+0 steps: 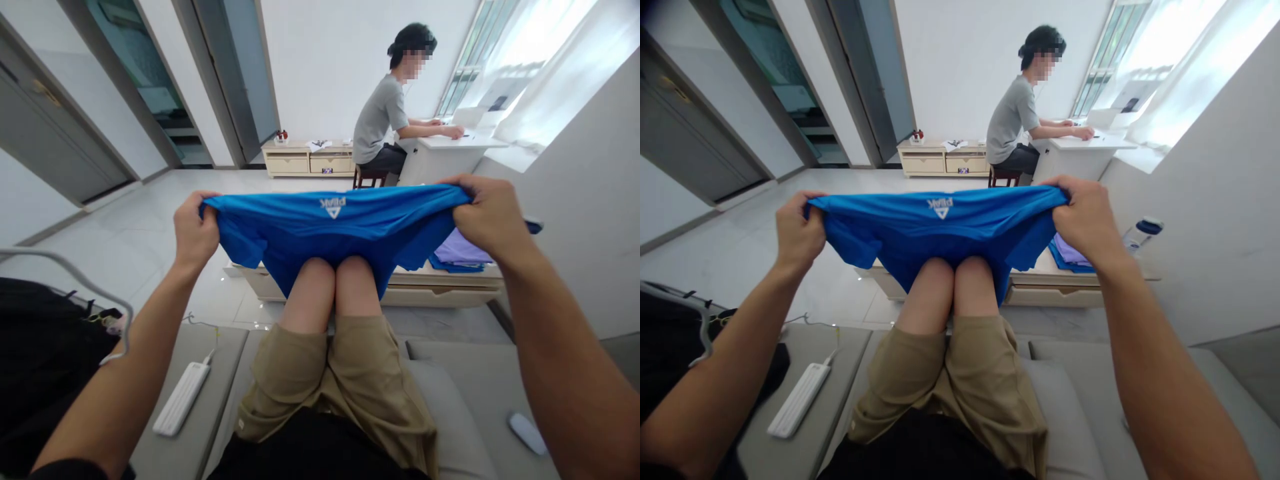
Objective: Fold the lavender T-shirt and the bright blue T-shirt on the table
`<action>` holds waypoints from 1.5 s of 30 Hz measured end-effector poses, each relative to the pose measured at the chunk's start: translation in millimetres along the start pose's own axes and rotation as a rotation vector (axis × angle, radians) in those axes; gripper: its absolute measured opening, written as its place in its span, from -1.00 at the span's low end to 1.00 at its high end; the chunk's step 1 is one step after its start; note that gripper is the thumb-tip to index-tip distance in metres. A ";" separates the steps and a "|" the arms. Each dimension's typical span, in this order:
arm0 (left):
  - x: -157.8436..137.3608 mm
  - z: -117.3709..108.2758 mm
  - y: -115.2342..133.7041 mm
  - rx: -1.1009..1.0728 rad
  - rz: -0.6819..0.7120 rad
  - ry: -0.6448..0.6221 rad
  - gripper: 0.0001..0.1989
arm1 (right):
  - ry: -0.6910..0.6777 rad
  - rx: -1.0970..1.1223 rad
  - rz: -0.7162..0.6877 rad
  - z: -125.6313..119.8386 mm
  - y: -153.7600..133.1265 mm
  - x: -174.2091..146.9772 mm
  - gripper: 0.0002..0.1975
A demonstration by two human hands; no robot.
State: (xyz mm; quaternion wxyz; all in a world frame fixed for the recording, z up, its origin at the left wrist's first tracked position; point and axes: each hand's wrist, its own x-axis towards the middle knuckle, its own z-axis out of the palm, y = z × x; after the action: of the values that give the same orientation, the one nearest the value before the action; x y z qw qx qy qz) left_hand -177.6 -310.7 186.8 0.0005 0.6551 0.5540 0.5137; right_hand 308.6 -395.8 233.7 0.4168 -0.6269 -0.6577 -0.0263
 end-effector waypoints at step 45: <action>-9.6 462.8 -184.8 0.441 -0.013 -0.818 -0.28 | -0.514 -0.467 0.354 451.2 284.8 70.1 -0.19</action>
State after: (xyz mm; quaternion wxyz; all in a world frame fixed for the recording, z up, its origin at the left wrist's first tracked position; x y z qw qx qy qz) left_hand 1.5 16.7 -143.5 0.0830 0.7848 0.6085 0.0833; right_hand 326.5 -27.6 -158.3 0.0824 -0.7949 -0.5986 0.0549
